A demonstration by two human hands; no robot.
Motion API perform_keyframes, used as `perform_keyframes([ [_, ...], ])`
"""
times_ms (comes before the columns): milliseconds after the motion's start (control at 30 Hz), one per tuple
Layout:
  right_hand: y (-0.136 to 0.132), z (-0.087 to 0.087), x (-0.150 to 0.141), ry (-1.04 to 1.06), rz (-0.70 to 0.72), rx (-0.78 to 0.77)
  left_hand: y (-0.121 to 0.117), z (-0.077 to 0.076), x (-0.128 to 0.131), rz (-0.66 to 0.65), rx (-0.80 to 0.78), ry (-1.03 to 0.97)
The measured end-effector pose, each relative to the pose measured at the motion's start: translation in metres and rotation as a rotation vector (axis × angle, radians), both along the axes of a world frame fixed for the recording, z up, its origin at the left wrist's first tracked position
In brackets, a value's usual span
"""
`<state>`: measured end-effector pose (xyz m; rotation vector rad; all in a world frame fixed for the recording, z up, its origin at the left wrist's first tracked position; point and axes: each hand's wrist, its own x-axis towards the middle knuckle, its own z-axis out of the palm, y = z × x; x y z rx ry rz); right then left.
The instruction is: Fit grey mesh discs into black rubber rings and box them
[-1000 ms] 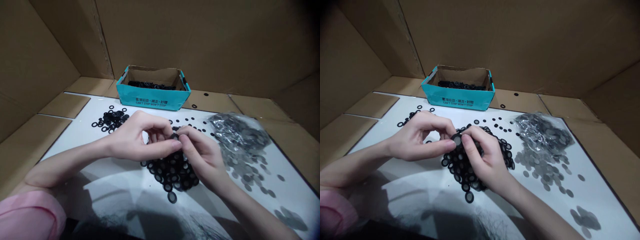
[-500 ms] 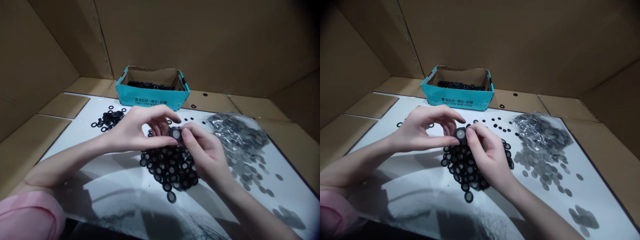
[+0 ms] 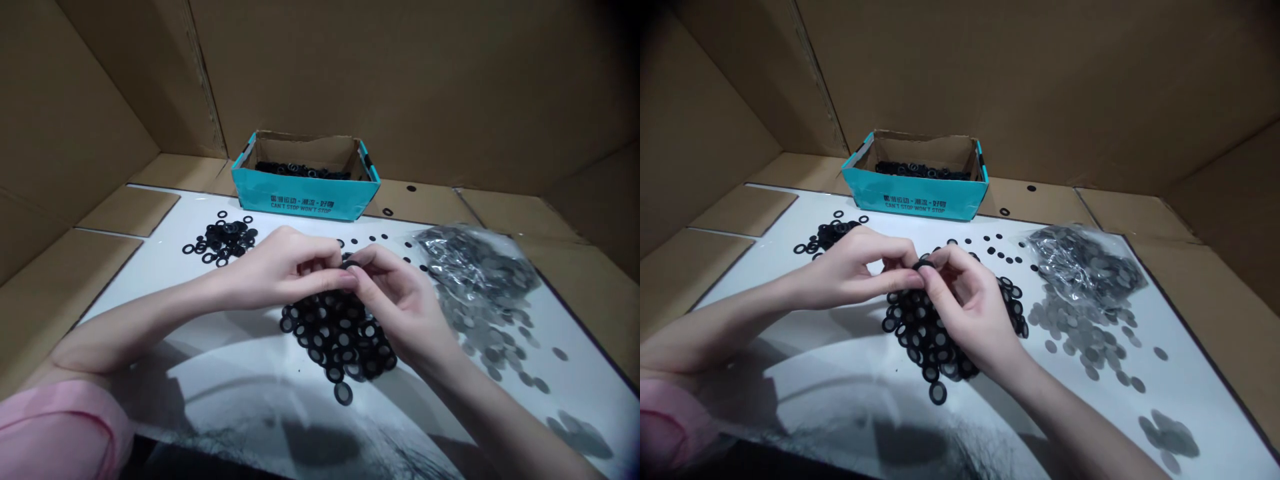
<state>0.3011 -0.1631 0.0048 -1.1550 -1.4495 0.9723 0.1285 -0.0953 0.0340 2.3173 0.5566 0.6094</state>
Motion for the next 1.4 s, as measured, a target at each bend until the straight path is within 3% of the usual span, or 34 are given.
perform_keyframes([
  [233,-0.001,0.002,0.001,-0.221,-0.014,0.153,0.002,0.005,-0.001,-0.045,-0.135,-0.004],
  [367,-0.001,0.001,0.004,-0.264,0.025,0.158,0.005,0.007,-0.003,-0.067,-0.084,-0.001],
  [500,0.000,-0.004,0.005,-0.242,0.039,0.138,0.008,0.001,-0.002,-0.088,0.027,0.020],
  [733,0.002,-0.004,0.001,-0.181,-0.100,0.176,0.010,-0.012,0.003,-0.069,-0.032,-0.097],
  [967,0.002,-0.008,0.001,-0.258,-0.112,0.216,0.008,-0.013,0.002,0.003,0.237,-0.111],
  [1133,0.003,-0.011,0.004,-0.332,-0.067,0.227,0.005,-0.008,0.000,0.020,0.335,-0.061],
  [1267,0.005,-0.014,0.005,-0.375,-0.034,0.232,0.008,-0.007,0.000,-0.046,0.262,0.066],
  [1400,0.006,-0.014,0.006,-0.366,-0.044,0.207,0.013,-0.005,-0.001,-0.062,0.115,0.073],
])
